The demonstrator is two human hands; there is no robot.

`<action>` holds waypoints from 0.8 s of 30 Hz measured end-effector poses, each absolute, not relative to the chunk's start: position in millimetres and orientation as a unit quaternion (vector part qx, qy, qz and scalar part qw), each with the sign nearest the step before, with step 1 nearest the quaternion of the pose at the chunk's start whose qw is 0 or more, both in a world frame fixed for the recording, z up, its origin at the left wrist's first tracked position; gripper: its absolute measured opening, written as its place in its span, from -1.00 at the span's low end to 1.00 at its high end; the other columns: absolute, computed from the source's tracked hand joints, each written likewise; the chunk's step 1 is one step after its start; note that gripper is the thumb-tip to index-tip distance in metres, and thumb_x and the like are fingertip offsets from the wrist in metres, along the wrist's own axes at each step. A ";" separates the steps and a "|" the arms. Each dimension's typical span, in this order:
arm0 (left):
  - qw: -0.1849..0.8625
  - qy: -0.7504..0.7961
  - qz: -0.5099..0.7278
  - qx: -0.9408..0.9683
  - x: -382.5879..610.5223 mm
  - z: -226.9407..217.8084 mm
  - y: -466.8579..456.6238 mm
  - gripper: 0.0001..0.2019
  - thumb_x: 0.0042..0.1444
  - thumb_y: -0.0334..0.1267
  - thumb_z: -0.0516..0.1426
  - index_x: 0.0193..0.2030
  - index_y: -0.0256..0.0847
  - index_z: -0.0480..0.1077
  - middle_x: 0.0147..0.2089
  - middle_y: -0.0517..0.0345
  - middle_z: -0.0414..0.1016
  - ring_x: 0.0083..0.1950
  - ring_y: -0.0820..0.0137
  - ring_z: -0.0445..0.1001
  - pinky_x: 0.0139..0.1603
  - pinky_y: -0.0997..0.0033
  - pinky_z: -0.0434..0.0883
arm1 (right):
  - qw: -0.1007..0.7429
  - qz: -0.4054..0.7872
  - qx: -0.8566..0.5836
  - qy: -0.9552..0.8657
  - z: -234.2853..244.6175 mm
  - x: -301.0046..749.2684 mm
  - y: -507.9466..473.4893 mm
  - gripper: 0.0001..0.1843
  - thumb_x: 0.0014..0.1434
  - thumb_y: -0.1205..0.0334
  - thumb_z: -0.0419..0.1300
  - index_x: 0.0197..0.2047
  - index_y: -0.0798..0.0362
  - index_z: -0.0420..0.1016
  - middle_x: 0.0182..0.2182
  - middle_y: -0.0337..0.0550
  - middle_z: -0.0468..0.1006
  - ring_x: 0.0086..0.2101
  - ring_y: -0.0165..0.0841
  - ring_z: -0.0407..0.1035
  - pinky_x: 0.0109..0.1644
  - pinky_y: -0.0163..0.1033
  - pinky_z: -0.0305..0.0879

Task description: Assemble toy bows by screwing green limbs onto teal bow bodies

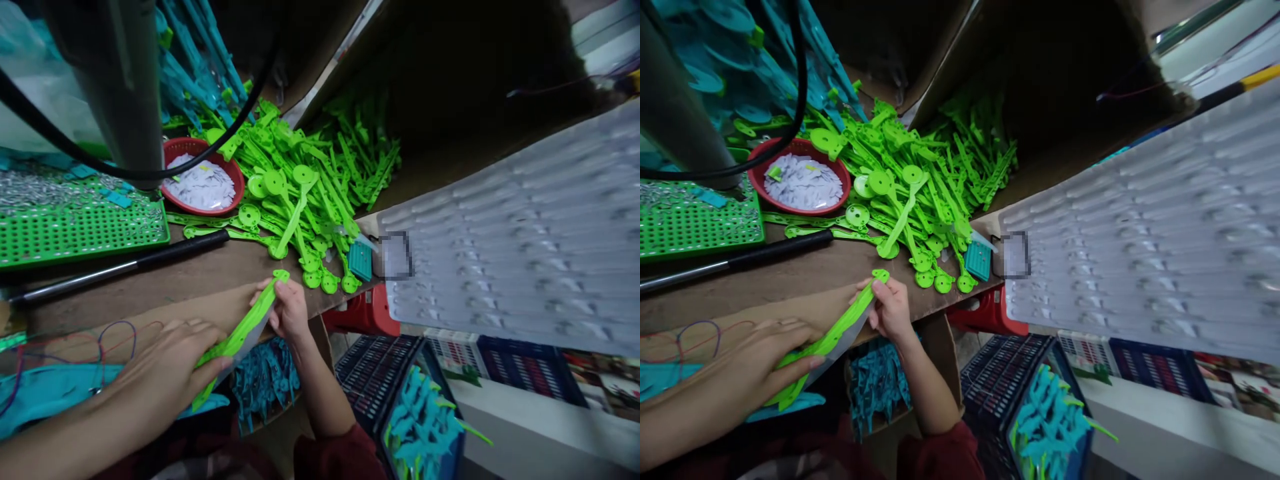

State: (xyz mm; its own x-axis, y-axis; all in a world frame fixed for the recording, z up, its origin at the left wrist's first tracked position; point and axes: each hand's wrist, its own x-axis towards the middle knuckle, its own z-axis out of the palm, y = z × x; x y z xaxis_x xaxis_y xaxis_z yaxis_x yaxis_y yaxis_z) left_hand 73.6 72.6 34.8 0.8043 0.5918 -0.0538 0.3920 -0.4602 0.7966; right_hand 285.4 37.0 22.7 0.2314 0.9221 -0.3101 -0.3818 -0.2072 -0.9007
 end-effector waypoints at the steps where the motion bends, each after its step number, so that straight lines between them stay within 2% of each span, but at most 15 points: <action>1: 0.446 0.294 0.107 0.839 74.5 35.1 73.1 -0.79 0.20 -0.07 0.11 -0.24 -0.05 0.53 -0.23 0.17 0.63 -0.23 0.22 0.57 -0.23 0.27 0.43 | 0.571 0.574 -0.532 -0.249 22.5 285.5 38.1 -0.56 0.06 -0.15 0.25 -0.41 0.12 0.49 -0.60 -0.11 0.59 -0.85 -0.60 0.05 -0.80 -0.45 -0.06; 4: 0.485 0.307 0.059 0.817 76.5 40.0 75.1 -0.81 0.18 -0.10 0.11 -0.25 -0.06 0.53 -0.20 0.16 0.60 -0.15 0.22 0.55 -0.14 0.25 0.41 | 0.565 0.570 -0.549 -0.234 20.8 285.2 42.2 -0.49 0.06 -0.23 0.20 -0.42 0.13 0.47 -0.65 -0.13 0.56 -0.85 -0.58 0.05 -0.80 -0.44 -0.02; 8: 0.509 0.324 -0.006 0.798 78.7 49.4 78.0 -0.78 0.18 -0.09 0.10 -0.26 -0.10 0.53 -0.20 0.16 0.58 -0.11 0.22 0.50 -0.06 0.25 0.34 | 0.592 0.521 -0.576 -0.218 22.5 279.7 39.8 -0.50 0.07 -0.21 0.19 -0.42 0.13 0.45 -0.74 -0.25 0.46 -0.86 -0.62 -0.02 -0.79 -0.47 -0.04; 11: 0.523 0.327 -0.038 0.786 79.1 56.6 81.9 -0.75 0.19 -0.06 0.08 -0.23 -0.11 0.52 -0.17 0.13 0.58 -0.08 0.20 0.49 -0.05 0.26 0.33 | 0.495 0.602 -0.578 -0.241 32.2 272.2 24.8 -0.55 0.02 -0.13 0.30 -0.29 0.13 0.46 -0.70 -0.33 0.46 -0.83 -0.62 0.02 -0.80 -0.49 -0.10; 14: 0.530 0.300 -0.077 0.789 74.1 66.5 89.1 -0.71 0.21 -0.04 0.06 -0.12 -0.13 0.50 -0.07 0.08 0.58 0.00 0.17 0.48 -0.01 0.23 0.33 | 0.385 0.651 -0.593 -0.276 42.2 265.0 6.6 -0.56 -0.02 -0.03 0.38 -0.24 0.16 0.48 -0.79 -0.45 0.31 -0.82 -0.60 0.05 -0.79 -0.49 -0.09; 17: 0.477 0.280 -0.115 0.825 60.5 76.9 98.3 -0.63 0.10 -0.05 0.16 0.02 -0.13 0.45 0.05 0.02 0.53 0.08 0.11 0.45 0.04 0.19 0.33 | 0.396 0.625 -0.601 -0.302 44.4 262.4 -3.1 -0.54 -0.01 -0.08 0.36 -0.27 0.18 0.50 -0.82 -0.45 0.27 -0.82 -0.60 0.04 -0.77 -0.49 -0.08; 20: 0.423 0.292 -0.159 0.843 43.2 81.8 104.4 -0.57 -0.02 -0.03 0.24 0.01 -0.08 0.47 0.05 0.01 0.54 0.07 0.06 0.47 -0.01 0.18 0.35 | 0.408 0.614 -0.588 -0.333 41.2 263.2 -4.4 -0.53 -0.03 -0.07 0.38 -0.27 0.19 0.51 -0.81 -0.43 0.27 -0.81 -0.58 0.08 -0.77 -0.48 -0.06; 24: 0.422 0.289 -0.136 0.848 29.1 75.6 103.3 -0.66 0.06 -0.01 0.19 -0.04 -0.03 0.52 -0.04 0.04 0.59 0.02 0.10 0.50 -0.06 0.24 0.36 | 0.419 0.606 -0.594 -0.323 39.7 258.0 -5.0 -0.56 -0.06 -0.03 0.40 -0.27 0.17 0.51 -0.75 -0.41 0.32 -0.79 -0.59 0.09 -0.76 -0.47 -0.03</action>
